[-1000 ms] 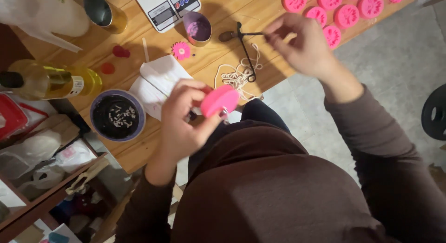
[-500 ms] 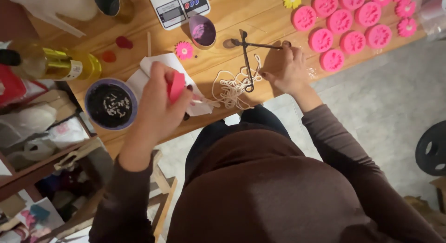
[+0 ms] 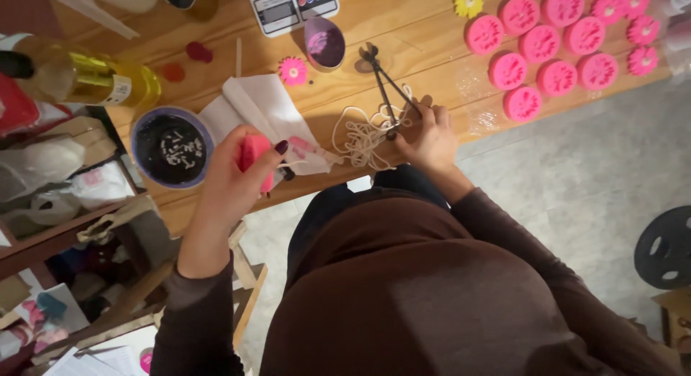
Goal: Preparing wicks and mixing wax for candle making using molds and a scale.
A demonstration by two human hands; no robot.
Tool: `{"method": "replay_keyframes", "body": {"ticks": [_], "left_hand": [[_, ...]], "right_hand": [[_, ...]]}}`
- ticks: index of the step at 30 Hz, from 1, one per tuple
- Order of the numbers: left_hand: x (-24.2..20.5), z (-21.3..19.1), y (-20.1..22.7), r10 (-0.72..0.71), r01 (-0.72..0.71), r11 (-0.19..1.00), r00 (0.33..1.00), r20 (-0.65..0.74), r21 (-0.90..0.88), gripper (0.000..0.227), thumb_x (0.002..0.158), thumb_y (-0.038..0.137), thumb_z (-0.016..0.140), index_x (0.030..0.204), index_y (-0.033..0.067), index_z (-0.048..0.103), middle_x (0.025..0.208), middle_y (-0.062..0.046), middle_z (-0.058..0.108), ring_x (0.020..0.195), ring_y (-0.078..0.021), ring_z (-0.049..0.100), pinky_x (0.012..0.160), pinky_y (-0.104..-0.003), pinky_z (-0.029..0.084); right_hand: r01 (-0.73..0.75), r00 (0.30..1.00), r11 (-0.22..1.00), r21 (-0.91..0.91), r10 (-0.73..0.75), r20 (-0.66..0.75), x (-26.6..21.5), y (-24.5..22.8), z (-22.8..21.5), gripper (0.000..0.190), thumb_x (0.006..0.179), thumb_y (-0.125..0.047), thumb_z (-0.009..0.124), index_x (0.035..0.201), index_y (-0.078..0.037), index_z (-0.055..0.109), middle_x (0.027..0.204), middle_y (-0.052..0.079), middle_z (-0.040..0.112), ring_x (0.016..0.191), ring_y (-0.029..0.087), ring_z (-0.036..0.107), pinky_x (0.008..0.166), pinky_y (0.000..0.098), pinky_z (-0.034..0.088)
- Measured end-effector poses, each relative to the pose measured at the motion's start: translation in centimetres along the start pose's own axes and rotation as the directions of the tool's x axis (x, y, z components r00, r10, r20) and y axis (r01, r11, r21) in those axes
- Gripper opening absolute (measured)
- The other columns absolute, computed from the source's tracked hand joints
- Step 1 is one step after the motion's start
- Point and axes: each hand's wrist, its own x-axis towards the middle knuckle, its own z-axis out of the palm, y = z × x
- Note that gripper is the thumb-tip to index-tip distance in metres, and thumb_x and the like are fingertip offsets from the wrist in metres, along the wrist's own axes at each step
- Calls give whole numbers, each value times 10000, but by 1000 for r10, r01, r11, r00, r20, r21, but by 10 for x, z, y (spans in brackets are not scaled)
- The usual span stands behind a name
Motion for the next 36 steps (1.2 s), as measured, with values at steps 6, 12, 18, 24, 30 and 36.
{"method": "replay_keyframes", "body": {"ticks": [6, 12, 18, 24, 30, 36], "left_hand": [[1, -28, -14, -87, 114, 968, 988, 126, -224, 184, 920, 110, 690, 1038, 59, 559, 851, -66, 649, 683, -153, 667, 518, -301, 528], [-1, -52, -35, -74, 305, 656, 936, 343, -690, 243, 962, 149, 575, 1158, 5, 586, 1084, -160, 680, 893, -293, 714, 734, -419, 597], [-2, -55, -31, -80, 308, 710, 929, 363, -633, 255, 980, 167, 570, 1152, -16, 615, 1149, -232, 669, 1028, -387, 720, 833, -485, 602], [15, -44, -47, -40, 357, 581, 910, 412, -732, 350, 1021, 252, 529, 1079, -69, 658, 1276, -307, 619, 1214, -433, 622, 1094, -508, 524], [18, -29, -27, -40, 388, 500, 903, 427, -774, 409, 982, 292, 519, 1049, -85, 662, 1353, -383, 587, 1346, -505, 540, 1131, -526, 442], [18, -20, -44, -17, 379, 479, 906, 423, -792, 358, 971, 258, 554, 1093, -67, 642, 1294, -328, 627, 1338, -492, 558, 1167, -553, 430]], "right_hand": [[19, 987, 999, -51, -27, -156, 0, -9, 11, 358, 795, -292, 803, 1099, -113, 741, 1003, 130, 699, 884, 350, 693, 727, 471, 566], [216, 971, 969, 121, -199, -134, 14, 37, 9, 218, 831, -194, 824, 907, -26, 708, 765, 136, 697, 657, 314, 689, 644, 425, 570], [-324, 941, 650, 688, 148, 304, -5, 16, -61, 348, 919, -346, 803, 998, -21, 707, 763, 50, 686, 561, 102, 546, 487, 260, 376], [-541, 647, 334, 772, -421, 636, -68, -83, -113, 710, 773, -663, 760, 1029, -8, 657, 745, -17, 571, 601, 53, 483, 482, 196, 334], [-553, 566, 441, 708, -425, 707, -68, -110, -107, 782, 765, -766, 710, 937, -9, 620, 730, -19, 519, 620, 62, 432, 513, 223, 304], [-589, 594, 408, 698, -367, 715, -74, -111, -98, 786, 751, -762, 704, 1006, -25, 608, 789, -21, 533, 651, 48, 438, 512, 202, 297]]}}
